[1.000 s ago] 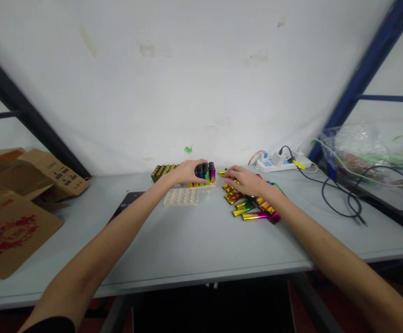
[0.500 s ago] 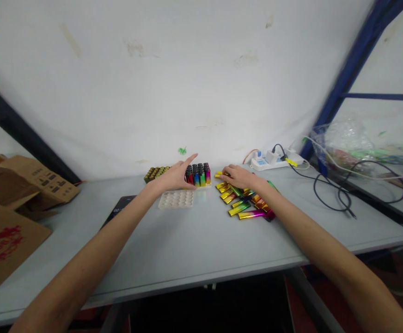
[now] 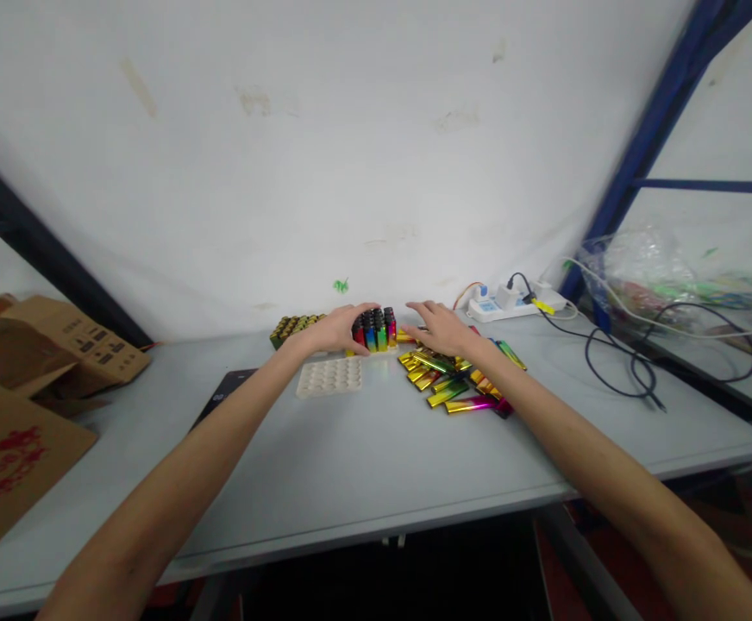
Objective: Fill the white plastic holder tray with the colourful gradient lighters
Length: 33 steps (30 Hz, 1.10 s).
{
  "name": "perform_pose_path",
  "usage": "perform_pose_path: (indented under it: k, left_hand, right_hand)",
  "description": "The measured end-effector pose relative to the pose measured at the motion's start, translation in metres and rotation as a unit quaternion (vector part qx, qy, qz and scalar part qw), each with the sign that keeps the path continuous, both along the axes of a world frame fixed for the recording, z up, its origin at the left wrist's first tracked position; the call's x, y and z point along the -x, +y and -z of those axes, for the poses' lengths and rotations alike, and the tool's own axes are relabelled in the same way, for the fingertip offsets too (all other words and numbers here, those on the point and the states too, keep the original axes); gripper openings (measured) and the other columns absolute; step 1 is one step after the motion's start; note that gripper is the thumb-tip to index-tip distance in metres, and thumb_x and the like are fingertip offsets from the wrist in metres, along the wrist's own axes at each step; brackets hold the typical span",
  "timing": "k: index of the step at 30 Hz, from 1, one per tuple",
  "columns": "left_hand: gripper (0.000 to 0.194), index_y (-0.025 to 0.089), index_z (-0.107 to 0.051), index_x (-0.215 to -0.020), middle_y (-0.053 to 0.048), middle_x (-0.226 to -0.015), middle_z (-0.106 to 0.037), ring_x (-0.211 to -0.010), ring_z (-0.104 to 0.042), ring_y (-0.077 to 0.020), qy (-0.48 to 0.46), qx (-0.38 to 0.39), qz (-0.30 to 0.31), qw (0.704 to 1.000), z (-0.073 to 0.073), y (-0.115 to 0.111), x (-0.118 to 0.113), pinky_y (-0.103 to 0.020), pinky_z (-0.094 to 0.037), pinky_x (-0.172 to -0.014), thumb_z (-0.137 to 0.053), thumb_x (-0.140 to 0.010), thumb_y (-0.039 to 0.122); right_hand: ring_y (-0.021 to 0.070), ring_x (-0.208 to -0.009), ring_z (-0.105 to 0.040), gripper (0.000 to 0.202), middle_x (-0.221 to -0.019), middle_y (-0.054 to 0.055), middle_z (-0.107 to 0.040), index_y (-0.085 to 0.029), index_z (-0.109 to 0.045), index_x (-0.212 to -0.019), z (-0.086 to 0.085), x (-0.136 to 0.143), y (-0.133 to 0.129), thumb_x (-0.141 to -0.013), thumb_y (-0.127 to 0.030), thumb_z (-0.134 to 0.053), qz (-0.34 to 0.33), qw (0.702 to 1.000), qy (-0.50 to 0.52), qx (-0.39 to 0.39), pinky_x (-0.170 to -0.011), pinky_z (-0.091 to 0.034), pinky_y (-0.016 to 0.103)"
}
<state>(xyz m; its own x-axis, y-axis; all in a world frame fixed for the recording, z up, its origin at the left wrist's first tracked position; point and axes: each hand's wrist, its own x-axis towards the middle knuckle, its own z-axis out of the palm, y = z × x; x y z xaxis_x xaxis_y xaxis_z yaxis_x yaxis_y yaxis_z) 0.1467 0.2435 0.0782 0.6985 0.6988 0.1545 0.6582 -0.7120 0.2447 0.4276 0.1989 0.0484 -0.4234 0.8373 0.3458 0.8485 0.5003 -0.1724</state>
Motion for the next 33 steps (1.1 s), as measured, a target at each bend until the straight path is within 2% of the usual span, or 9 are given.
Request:
perform_pose_path:
  k: [4, 8, 10, 13, 16, 18, 26, 30, 33]
  left_hand:
    - [0.106, 0.021, -0.037, -0.156, -0.017, -0.146, -0.057, -0.132, -0.056, -0.0349, -0.03, -0.012, -0.015, 0.999, 0.006, -0.005, -0.009, -0.046, -0.042, -0.112, -0.086, -0.066, 0.048]
    - [0.116, 0.02, -0.027, -0.162, -0.018, -0.146, -0.052, -0.133, -0.054, -0.0358, -0.044, -0.037, -0.061, 0.996, 0.006, -0.019, -0.002, -0.047, -0.042, -0.114, -0.085, -0.068, 0.056]
    - [0.119, 0.021, -0.027, -0.162, -0.017, -0.152, -0.046, -0.141, -0.047, -0.0363, -0.044, -0.05, -0.073, 0.995, 0.001, -0.026, 0.014, -0.045, -0.038, -0.118, -0.084, -0.066, 0.062]
    - [0.112, 0.023, -0.034, -0.159, -0.015, -0.147, -0.048, -0.138, -0.049, -0.0362, -0.019, -0.063, -0.11, 0.992, -0.005, -0.033, 0.05, -0.046, -0.039, -0.118, -0.08, -0.068, 0.069]
    - [0.088, 0.021, -0.049, -0.151, -0.015, -0.141, -0.051, -0.132, -0.053, -0.0352, 0.004, -0.07, -0.138, 0.988, -0.003, -0.033, 0.086, -0.047, -0.04, -0.117, -0.069, -0.079, 0.067]
    - [0.078, 0.02, -0.052, -0.15, -0.015, -0.14, -0.054, -0.129, -0.056, -0.0334, 0.015, -0.07, -0.135, 0.988, 0.003, -0.03, 0.101, -0.046, -0.041, -0.116, -0.062, -0.086, 0.063]
    - [0.059, 0.018, -0.061, -0.144, -0.017, -0.134, -0.065, -0.121, -0.062, -0.0335, 0.031, -0.124, -0.144, 0.981, 0.024, -0.007, 0.111, -0.045, -0.046, -0.11, -0.059, -0.092, 0.046]
    - [0.06, 0.015, -0.059, -0.145, -0.019, -0.135, -0.064, -0.123, -0.062, -0.0348, 0.035, -0.137, -0.164, 0.976, 0.027, 0.004, 0.111, -0.047, -0.046, -0.11, -0.059, -0.091, 0.042]
    - [0.062, 0.013, -0.058, -0.146, -0.02, -0.138, -0.063, -0.125, -0.061, -0.0348, 0.028, -0.135, -0.144, 0.98, 0.024, 0.009, 0.11, -0.046, -0.045, -0.112, -0.058, -0.092, 0.043]
  right_hand:
    - [0.0298, -0.143, -0.045, 0.074, -0.154, 0.02, -0.047, -0.017, -0.032, -0.159, -0.009, 0.012, 0.0, -0.102, -0.062, -0.044, -0.106, 0.992, 0.065, -0.014, -0.117, -0.04, 0.046]
    - [0.0346, -0.142, -0.046, 0.092, -0.155, 0.021, -0.046, -0.016, -0.029, -0.161, -0.019, 0.036, 0.016, -0.092, -0.067, -0.061, -0.179, 0.983, 0.038, -0.028, -0.117, -0.039, 0.049]
    - [0.0385, -0.133, -0.054, 0.1, -0.151, 0.023, -0.05, -0.019, -0.027, -0.163, -0.025, 0.048, 0.026, -0.087, -0.071, -0.065, -0.182, 0.983, 0.009, -0.015, -0.11, -0.045, 0.052]
    - [0.0402, -0.116, -0.064, 0.103, -0.136, 0.021, -0.063, -0.023, -0.03, -0.163, -0.031, 0.065, 0.038, -0.083, -0.079, -0.063, -0.168, 0.985, -0.04, 0.022, -0.097, -0.052, 0.053]
    - [0.0386, -0.114, -0.066, 0.096, -0.127, 0.018, -0.069, -0.026, -0.038, -0.161, -0.031, 0.077, 0.042, -0.085, -0.082, -0.056, -0.174, 0.981, -0.071, 0.044, -0.093, -0.051, 0.048]
    - [0.0366, -0.114, -0.066, 0.093, -0.126, 0.017, -0.07, -0.027, -0.04, -0.16, -0.028, 0.081, 0.042, -0.087, -0.082, -0.053, -0.181, 0.98, -0.068, 0.04, -0.092, -0.05, 0.045]
    - [0.0322, -0.107, -0.069, 0.087, -0.122, 0.015, -0.074, -0.023, -0.055, -0.149, -0.018, 0.081, 0.039, -0.084, -0.081, -0.059, -0.141, 0.99, -0.015, -0.004, -0.088, -0.051, 0.039]
    - [0.0312, -0.108, -0.07, 0.084, -0.121, 0.014, -0.075, -0.022, -0.058, -0.146, -0.016, 0.08, 0.042, -0.084, -0.078, -0.063, -0.156, 0.988, -0.006, -0.008, -0.091, -0.05, 0.038]
    - [0.0306, -0.107, -0.069, 0.082, -0.12, 0.014, -0.075, -0.022, -0.058, -0.146, -0.017, 0.08, 0.042, -0.085, -0.077, -0.063, -0.161, 0.987, -0.011, -0.011, -0.091, -0.049, 0.036]
